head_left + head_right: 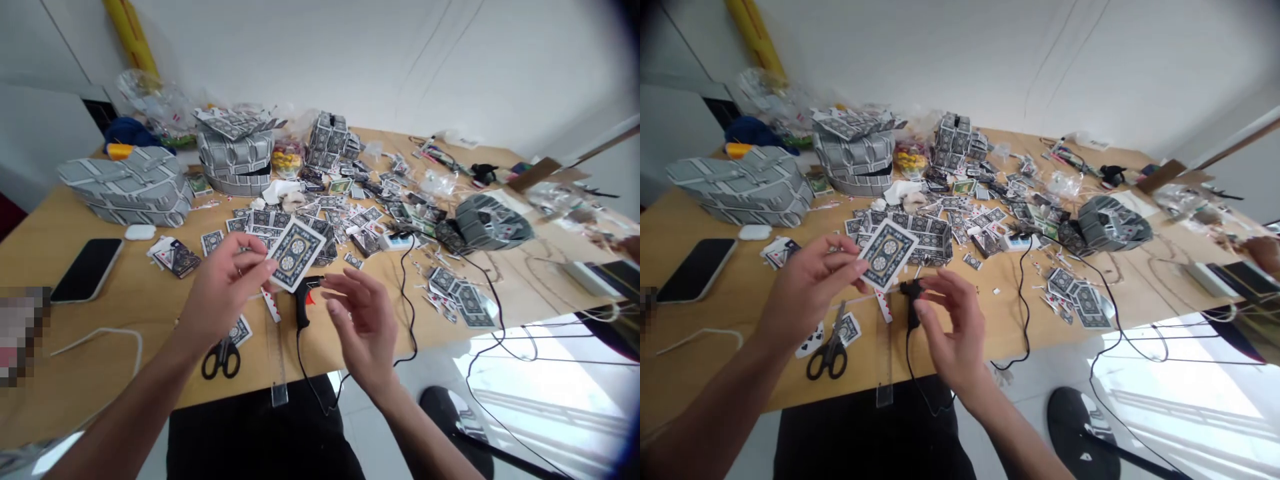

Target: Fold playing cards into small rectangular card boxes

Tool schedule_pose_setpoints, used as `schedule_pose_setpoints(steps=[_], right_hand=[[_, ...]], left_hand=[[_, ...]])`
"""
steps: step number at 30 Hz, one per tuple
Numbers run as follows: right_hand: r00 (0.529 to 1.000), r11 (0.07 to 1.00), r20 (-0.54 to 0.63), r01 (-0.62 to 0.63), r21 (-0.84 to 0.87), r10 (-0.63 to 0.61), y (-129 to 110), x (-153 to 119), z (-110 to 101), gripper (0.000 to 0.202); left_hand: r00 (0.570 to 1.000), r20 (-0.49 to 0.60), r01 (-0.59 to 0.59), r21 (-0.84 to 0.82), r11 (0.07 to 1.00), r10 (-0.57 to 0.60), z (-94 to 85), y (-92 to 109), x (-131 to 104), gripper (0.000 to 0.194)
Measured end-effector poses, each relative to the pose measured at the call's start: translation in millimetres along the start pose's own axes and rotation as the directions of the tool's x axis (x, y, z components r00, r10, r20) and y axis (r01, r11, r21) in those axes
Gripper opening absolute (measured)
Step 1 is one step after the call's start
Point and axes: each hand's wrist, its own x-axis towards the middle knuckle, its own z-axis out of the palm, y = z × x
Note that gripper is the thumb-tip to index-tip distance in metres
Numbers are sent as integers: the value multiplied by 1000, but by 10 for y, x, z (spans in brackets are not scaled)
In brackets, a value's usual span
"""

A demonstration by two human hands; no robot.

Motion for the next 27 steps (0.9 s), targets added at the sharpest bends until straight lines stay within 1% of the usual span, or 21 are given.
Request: schedule_pose_setpoints(steps=[2,3,4,6,8,10,11,13,17,19,24,27], right_hand=[[1000,984,29,-8,179,3,-147,59,194,46],[999,975,45,-16,223,6,-188,65,263,41],[999,972,37,-23,236,15,-215,59,310,32],[996,969,84,-52,240,32,-241,27,343,23],[984,971,173,-76,227,36,-260,-14,317,22],[966,974,255,-86,210,30,-285,-48,270,24],[958,976,283,-90,198,30,-298,-62,248,25],[951,981,309,-90,171,33,-316,-86,220,28],[953,992,303,-42,116,5,-309,-123,208,35],[956,996,292,3,84,-28,-300,-139,207,37],[957,992,265,123,-4,-118,-302,-193,207,36],[952,985,266,167,-34,-153,-319,-221,203,35]], left_hand=[[997,-68,-22,-6,1000,22,97,-22,-295,19],[993,-106,-62,-9,998,61,131,-35,-431,19],[986,-138,-95,8,995,95,153,-47,-552,20],[970,-164,-163,100,982,178,151,-67,-742,29],[957,-135,-219,246,944,258,98,-81,-859,38],[952,-79,-252,352,902,296,22,-100,-922,44],[954,-52,-256,377,890,296,-13,-114,-941,45],[962,-36,-237,389,890,272,-67,-147,-971,45],[969,-43,-203,409,889,242,-93,-191,-1015,44],[963,-42,-220,449,866,267,-85,-181,-1026,43],[936,-19,-279,572,771,352,-72,-133,-1034,40],[921,-8,-304,610,732,388,-70,-125,-1029,36]])
